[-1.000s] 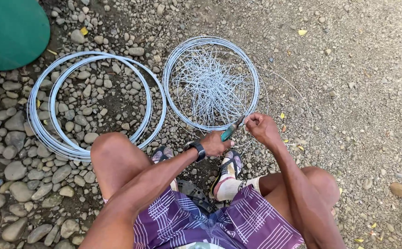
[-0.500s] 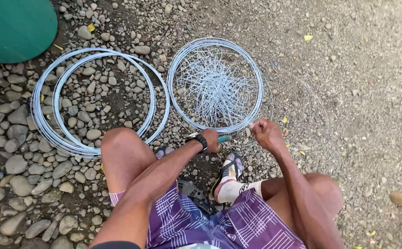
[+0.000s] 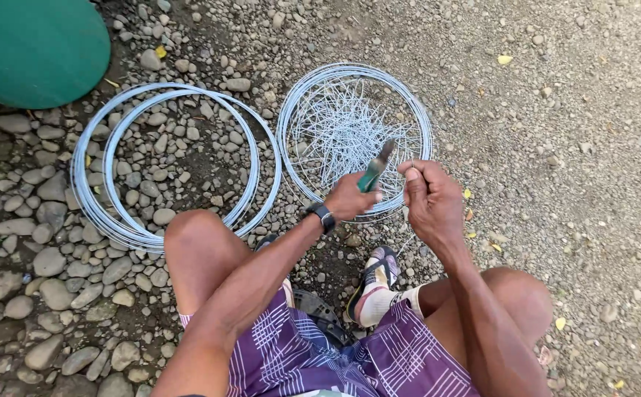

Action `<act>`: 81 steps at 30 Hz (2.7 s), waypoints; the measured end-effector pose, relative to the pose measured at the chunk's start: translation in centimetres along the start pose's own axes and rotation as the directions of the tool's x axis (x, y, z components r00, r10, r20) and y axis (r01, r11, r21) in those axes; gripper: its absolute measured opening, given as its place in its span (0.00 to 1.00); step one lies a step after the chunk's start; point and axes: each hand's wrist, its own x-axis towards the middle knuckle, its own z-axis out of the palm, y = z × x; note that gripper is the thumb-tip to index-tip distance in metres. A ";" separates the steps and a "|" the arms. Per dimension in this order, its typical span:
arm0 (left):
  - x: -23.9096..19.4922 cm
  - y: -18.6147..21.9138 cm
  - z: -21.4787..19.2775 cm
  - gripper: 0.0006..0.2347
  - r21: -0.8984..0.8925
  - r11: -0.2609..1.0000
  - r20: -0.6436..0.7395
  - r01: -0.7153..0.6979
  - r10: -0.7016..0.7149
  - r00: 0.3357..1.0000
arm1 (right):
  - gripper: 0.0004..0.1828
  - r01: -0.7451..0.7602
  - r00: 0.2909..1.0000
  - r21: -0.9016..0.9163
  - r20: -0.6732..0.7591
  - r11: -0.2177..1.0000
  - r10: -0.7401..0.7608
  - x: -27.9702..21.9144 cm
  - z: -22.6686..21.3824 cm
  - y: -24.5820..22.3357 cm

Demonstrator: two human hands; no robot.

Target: Cutting individual strands of metal wire from a coil using wire cutters

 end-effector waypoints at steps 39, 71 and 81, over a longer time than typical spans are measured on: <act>-6.1 5.5 -6.7 0.08 -0.914 0.405 0.016 -0.006 0.049 0.999 | 0.24 0.239 0.932 -0.402 0.349 0.884 -0.094 -1.1 -3.0 6.2; -6.3 1.3 -3.9 0.10 0.317 0.948 0.124 0.008 -0.050 0.991 | 0.02 -0.347 0.938 0.125 0.017 0.930 0.347 -1.2 0.6 7.4; -6.0 2.8 -2.7 0.10 0.353 0.936 0.117 -0.008 -0.035 0.993 | 0.04 -0.354 0.935 0.105 0.020 0.929 0.354 -0.8 1.3 6.3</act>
